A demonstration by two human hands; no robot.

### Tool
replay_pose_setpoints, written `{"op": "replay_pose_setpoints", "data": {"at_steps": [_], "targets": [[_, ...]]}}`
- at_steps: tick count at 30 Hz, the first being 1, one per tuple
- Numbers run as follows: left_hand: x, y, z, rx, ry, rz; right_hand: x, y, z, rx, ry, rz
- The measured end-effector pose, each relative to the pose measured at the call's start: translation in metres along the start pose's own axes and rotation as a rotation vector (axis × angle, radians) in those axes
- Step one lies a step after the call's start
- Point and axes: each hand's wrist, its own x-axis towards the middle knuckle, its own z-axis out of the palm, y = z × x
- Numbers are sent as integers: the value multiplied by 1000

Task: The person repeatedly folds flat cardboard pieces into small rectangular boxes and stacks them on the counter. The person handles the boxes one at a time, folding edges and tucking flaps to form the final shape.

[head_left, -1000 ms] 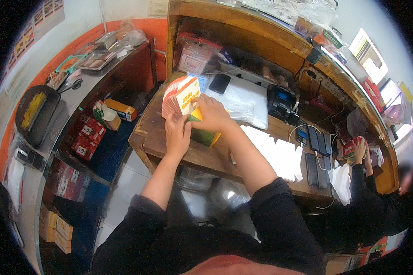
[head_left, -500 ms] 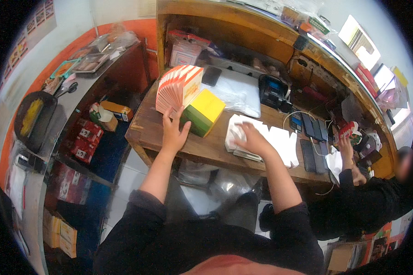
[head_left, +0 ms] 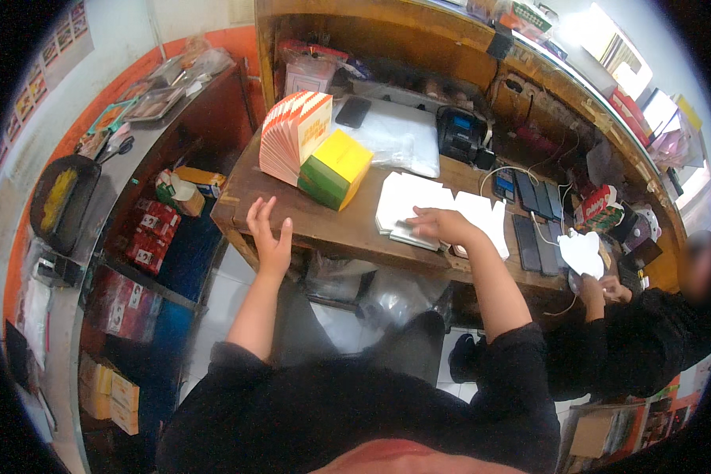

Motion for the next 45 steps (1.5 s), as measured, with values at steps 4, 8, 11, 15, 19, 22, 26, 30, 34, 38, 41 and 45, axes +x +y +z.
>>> {"op": "replay_pose_setpoints", "data": {"at_steps": [4, 8, 11, 15, 19, 22, 26, 30, 34, 38, 41, 45], "targets": [[-26, 16, -13, -54, 15, 1, -15, -17, -1, -75, 403, 91], [-42, 53, -30, -197, -142, -64, -67, -95, -28, 0, 902, -89], [-41, 118, -32, -417, -403, -214, -122, -151, -30, 49, 663, -25], [-42, 149, -31, -548, -729, -302, -157, -199, -11, 149, 266, -127], [-52, 142, -29, -748, -729, -600, -152, -191, 23, 260, 478, -174], [-54, 146, -30, -603, -751, -717, -145, -184, 47, 326, 619, -176], [-57, 151, -23, -380, -746, -782, -131, -168, 86, 347, 745, -313], [-56, 141, -23, -373, -905, -782, -123, -154, 101, 330, 726, -470], [-64, 121, -26, -488, -1176, -675, -119, -154, 105, 397, 623, -437], [-66, 120, -25, -358, -1182, -553, -121, -160, 109, 388, 599, -245], [-74, 119, -23, -264, -1174, -393, -118, -160, 124, 378, 565, -132], [-85, 105, -17, -201, -1266, -525, -118, -157, 140, 356, 425, -114]]}}
